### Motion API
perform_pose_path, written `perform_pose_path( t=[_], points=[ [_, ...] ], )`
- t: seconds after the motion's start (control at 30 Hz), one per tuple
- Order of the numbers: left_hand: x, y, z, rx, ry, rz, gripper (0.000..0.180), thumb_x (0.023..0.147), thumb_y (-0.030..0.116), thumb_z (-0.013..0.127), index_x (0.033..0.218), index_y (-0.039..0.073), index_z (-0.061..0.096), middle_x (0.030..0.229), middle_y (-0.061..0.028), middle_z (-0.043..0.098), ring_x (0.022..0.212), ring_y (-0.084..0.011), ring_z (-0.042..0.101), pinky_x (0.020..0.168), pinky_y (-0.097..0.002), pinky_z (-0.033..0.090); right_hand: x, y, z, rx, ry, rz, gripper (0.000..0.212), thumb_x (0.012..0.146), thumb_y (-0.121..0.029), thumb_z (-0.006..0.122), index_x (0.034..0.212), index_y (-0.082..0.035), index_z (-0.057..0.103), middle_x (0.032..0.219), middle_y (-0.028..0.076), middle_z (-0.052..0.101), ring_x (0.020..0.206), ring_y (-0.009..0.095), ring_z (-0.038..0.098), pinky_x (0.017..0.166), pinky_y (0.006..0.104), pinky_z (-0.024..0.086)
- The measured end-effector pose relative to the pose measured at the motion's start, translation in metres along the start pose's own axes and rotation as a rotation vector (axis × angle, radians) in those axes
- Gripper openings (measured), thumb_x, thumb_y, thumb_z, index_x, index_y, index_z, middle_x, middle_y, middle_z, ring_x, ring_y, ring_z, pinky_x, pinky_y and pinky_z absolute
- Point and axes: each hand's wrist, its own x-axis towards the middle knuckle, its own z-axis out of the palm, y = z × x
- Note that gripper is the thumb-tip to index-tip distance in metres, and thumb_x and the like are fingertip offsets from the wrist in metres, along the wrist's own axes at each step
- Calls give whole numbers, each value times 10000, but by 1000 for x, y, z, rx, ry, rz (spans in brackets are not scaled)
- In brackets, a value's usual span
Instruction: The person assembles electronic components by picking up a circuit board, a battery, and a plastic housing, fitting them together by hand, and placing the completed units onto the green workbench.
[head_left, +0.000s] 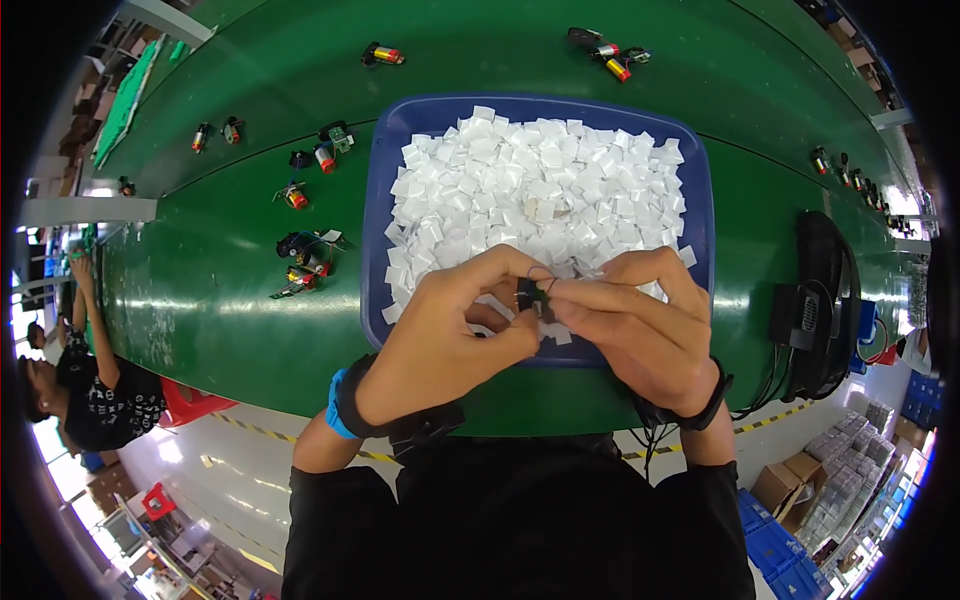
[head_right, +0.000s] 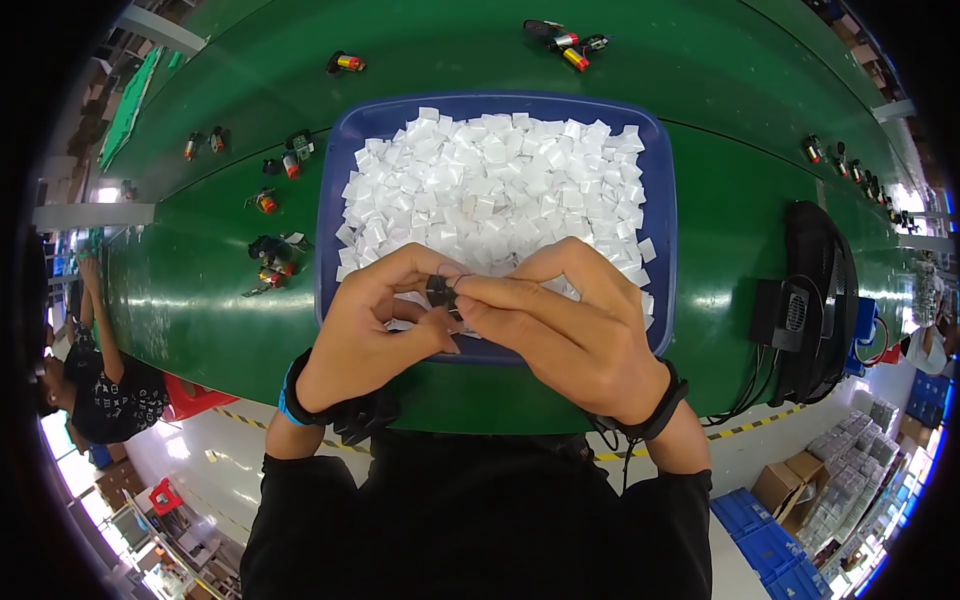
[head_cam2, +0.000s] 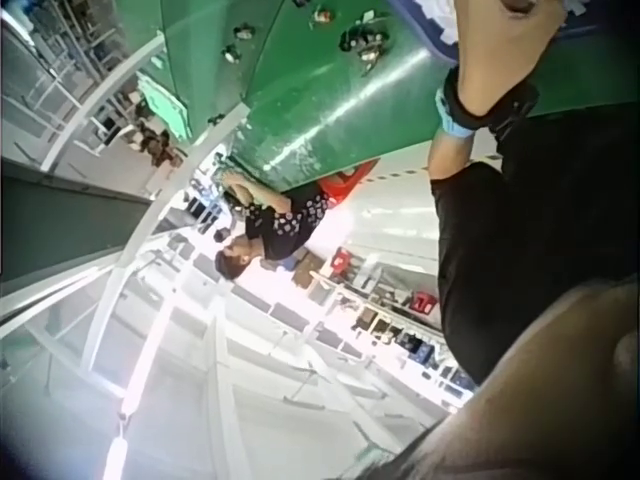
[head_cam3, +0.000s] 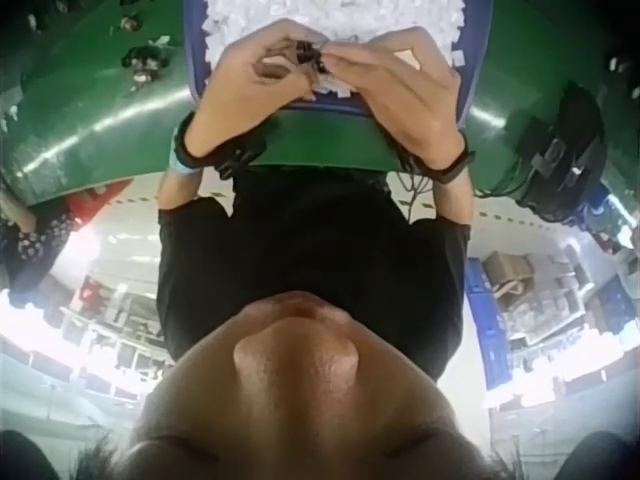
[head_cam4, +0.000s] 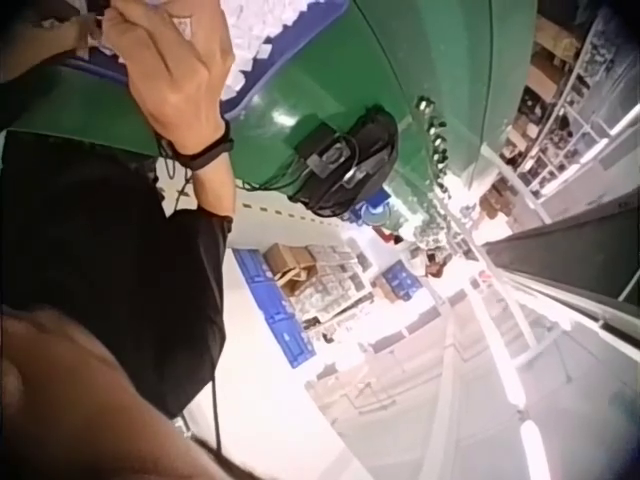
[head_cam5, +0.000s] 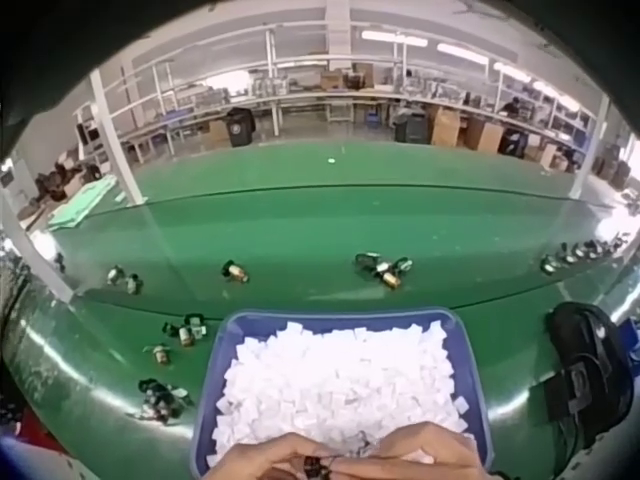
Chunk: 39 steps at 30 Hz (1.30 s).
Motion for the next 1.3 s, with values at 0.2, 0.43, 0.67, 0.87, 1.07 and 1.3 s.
perform_pose_path(
  t=[0.2, 0.43, 0.67, 0.87, 1.07, 1.3],
  points=[
    [2, 6, -2, 15, -107, 84, 360, 863, -79, 635, 1207, -43, 537, 1120, -131, 643, 927, -179, 676, 725, -265, 595, 3, 0, -2, -24, 54, -25, 307, 613, 5, 819, 903, -72, 754, 921, 44, 720, 846, 198, 593, 625, 282, 506],
    [2, 2, 3, -189, 85, 219, 320, 893, -38, 656, 1205, -15, 590, 1144, -134, 666, 861, -152, 684, 723, -244, 589, -1, -2, -12, 94, 211, 202, 302, 686, -38, 843, 952, -19, 702, 835, 78, 665, 798, 185, 616, 592, 268, 474],
    [-1, 5, 2, 116, 55, 289, 359, 875, -54, 664, 1218, -101, 567, 1165, -225, 639, 991, -234, 673, 811, -312, 593, -7, -6, -2, 550, 78, 381, 286, 735, -32, 821, 973, 19, 671, 819, 104, 658, 648, 134, 609, 587, 240, 459],
    [-3, 7, 4, 223, 98, 280, 351, 828, -61, 711, 1165, -91, 618, 1164, -223, 657, 945, -226, 679, 805, -311, 573, -5, -9, -3, 643, 110, 498, 198, 767, -3, 783, 941, 37, 698, 794, 97, 656, 647, 114, 607, 577, 231, 458],
    [2, 9, 10, 667, 222, 742, 442, 690, -80, 785, 1114, -43, 669, 1066, -166, 712, 893, -259, 685, 751, -312, 548, -5, -9, -2, 709, 54, 543, 111, 822, 9, 730, 921, 61, 726, 767, 91, 646, 600, 107, 619, 521, 213, 455],
    [1, 6, 12, 808, 283, 814, 466, 670, -79, 789, 1117, -10, 675, 1058, -134, 715, 881, -258, 680, 728, -303, 547, -5, -11, 1, 764, 29, 549, 111, 866, 14, 684, 956, 65, 724, 743, 89, 630, 589, 112, 629, 512, 220, 499]
  ],
)
